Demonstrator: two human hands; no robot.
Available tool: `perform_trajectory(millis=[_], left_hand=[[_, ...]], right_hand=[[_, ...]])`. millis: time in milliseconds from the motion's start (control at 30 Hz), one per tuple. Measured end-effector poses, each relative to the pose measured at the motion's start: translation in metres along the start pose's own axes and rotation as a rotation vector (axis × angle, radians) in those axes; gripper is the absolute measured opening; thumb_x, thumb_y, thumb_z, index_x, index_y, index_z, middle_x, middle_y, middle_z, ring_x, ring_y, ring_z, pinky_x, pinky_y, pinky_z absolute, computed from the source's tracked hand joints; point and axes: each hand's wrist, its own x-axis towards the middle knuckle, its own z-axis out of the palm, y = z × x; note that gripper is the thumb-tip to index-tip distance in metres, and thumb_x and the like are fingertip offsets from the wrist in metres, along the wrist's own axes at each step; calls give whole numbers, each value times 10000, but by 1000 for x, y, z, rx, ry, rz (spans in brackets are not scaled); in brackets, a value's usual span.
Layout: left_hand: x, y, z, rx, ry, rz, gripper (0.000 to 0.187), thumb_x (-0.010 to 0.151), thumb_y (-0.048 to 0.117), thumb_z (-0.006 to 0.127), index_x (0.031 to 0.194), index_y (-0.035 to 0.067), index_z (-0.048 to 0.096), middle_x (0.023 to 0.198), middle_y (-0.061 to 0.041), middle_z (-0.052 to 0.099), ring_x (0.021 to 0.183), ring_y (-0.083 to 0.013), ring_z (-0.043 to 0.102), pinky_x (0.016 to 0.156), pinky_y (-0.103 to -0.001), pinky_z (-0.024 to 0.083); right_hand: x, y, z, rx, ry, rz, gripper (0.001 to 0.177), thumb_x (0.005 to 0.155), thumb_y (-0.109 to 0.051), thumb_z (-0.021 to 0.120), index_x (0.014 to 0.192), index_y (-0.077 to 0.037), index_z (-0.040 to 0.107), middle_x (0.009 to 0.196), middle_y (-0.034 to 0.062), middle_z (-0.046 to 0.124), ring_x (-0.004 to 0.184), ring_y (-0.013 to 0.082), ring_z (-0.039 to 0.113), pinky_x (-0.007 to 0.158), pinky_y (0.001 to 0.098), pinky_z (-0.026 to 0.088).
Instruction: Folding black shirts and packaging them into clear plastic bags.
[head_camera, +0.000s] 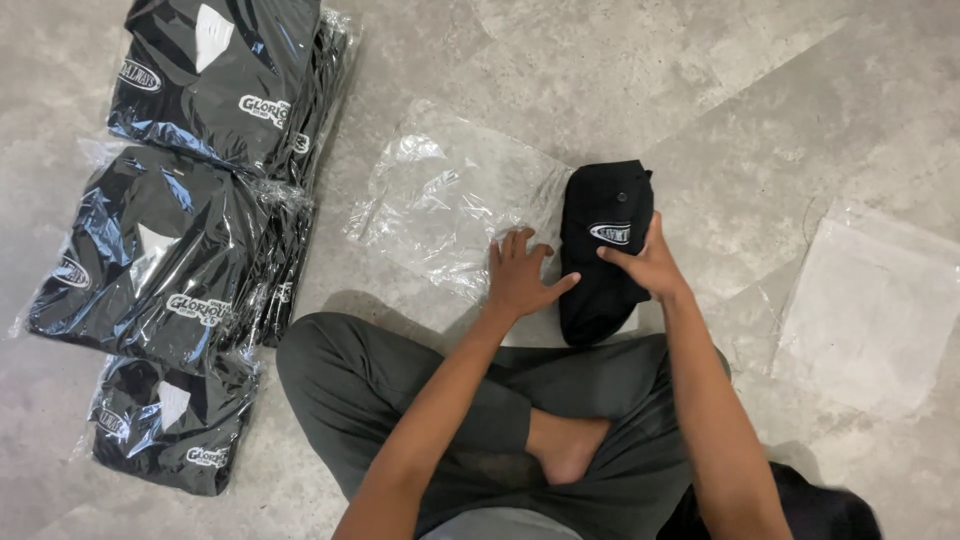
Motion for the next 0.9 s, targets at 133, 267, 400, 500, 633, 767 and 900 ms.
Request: perform_trajectory(millis=[133, 267, 400, 500, 633, 767, 900], left_hand=[[6, -3, 20, 23, 81, -14, 826, 923, 788, 517, 1319, 70, 615, 1535, -202, 385, 1511, -444, 247, 1237, -747, 150], [9, -14, 33, 70, 142, 3, 832, 943, 772, 516, 1301, 28, 623, 1521, -193, 397, 1504, -422, 262, 1239, -735, 168], [10, -18, 35, 132, 153, 29, 808, 958, 773, 490, 1269, 43, 639, 1512, -166, 393, 1496, -402, 261, 1227, -722, 182], [11, -15, 33, 124, 129, 16, 835, 965, 793, 439, 1256, 36, 637, 1509, -167, 383, 1500, -403, 248, 1226, -726, 174], [12, -19, 30, 122, 89, -22, 799, 1025, 760, 345, 1311, 70, 630, 1528, -160, 401, 1516, -400, 282, 1237, -719, 172], [2, -20, 7, 84, 150, 38, 518, 1080, 454, 420, 1478, 139, 519, 1497, -136, 510, 1383, -350, 533, 1236, -664, 253], [2, -36, 5, 110, 330, 132, 336, 1052, 199, 573, 1381, 133, 586, 1418, -134, 567, 1350, -334, 577, 1180, -548, 390]], right_hand=[[-6, 7, 14, 9, -17, 19, 902, 702, -151, 984, 1391, -134, 401, 1393, 158, 556, 1327, 327, 537, 1105, 480, 444], [-21, -5, 19, 19, -89, 27, 1055, 660, -190, 1013, 1450, -110, 317, 1467, 191, 500, 1410, 367, 469, 1168, 520, 403], [-22, -7, 15, -95, -156, 4, 1325, 543, -180, 1047, 1540, -96, 177, 1611, 274, 376, 1514, 483, 355, 1233, 601, 334], [-21, 0, 18, -111, -110, 12, 1321, 559, -140, 1024, 1575, -96, 181, 1604, 263, 394, 1511, 471, 367, 1236, 588, 345], [-26, 0, 19, -89, -61, 7, 1315, 550, -81, 1008, 1585, -103, 198, 1591, 243, 409, 1511, 439, 377, 1237, 568, 344], [-30, -4, 6, -131, 35, 7, 1311, 572, -56, 981, 1611, -142, 185, 1592, 231, 365, 1511, 436, 363, 1253, 550, 325], [-43, -38, -1, -259, 39, 41, 1254, 684, -99, 922, 1654, -284, 149, 1580, 258, 448, 1442, 507, 443, 1194, 622, 380]])
